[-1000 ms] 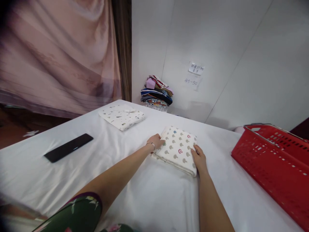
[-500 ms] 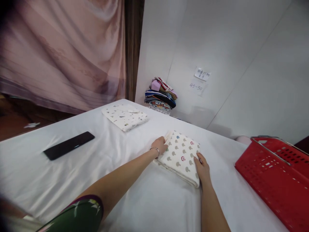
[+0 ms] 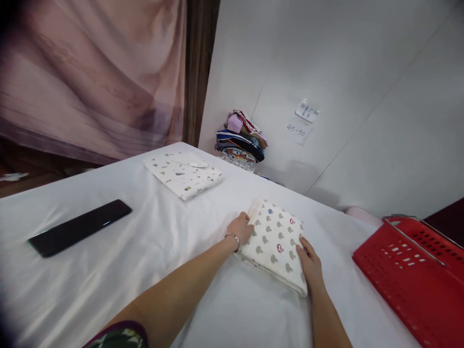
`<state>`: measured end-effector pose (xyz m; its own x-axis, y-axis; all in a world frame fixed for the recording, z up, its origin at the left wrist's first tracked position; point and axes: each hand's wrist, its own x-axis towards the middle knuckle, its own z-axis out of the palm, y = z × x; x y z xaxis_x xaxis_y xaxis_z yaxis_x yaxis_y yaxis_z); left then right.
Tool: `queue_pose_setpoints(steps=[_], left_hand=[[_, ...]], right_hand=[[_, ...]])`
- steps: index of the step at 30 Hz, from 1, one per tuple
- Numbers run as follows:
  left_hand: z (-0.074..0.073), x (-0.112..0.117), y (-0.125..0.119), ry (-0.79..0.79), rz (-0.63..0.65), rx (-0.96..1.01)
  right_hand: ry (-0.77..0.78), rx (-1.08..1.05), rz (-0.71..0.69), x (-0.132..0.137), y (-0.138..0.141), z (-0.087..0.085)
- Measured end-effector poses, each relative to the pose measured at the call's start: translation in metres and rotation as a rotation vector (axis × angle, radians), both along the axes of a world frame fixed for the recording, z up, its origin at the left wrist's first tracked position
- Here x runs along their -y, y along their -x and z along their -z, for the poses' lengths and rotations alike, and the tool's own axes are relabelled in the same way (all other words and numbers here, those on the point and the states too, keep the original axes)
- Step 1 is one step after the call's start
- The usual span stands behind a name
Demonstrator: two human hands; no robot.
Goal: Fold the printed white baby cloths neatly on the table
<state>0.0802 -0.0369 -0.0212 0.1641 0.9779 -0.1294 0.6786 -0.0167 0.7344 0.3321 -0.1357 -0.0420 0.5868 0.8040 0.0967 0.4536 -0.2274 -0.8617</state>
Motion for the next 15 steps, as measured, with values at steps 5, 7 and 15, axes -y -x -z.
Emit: queue_pose_setpoints(steps=[5, 7, 15], left_hand=[[0.003, -0.002, 0.001, 0.004, 0.013, 0.012], [0.004, -0.004, 0.000, -0.002, 0.012, 0.017], [0.005, -0.006, 0.002, -0.011, 0.055, 0.051]], right_hand=[[0.037, 0.101, 0.034, -0.018, 0.014, -0.037], [0.030, 0.151, -0.016, -0.037, 0.036, -0.061], [0.510, 0.268, -0.302, -0.133, 0.131, -0.090]])
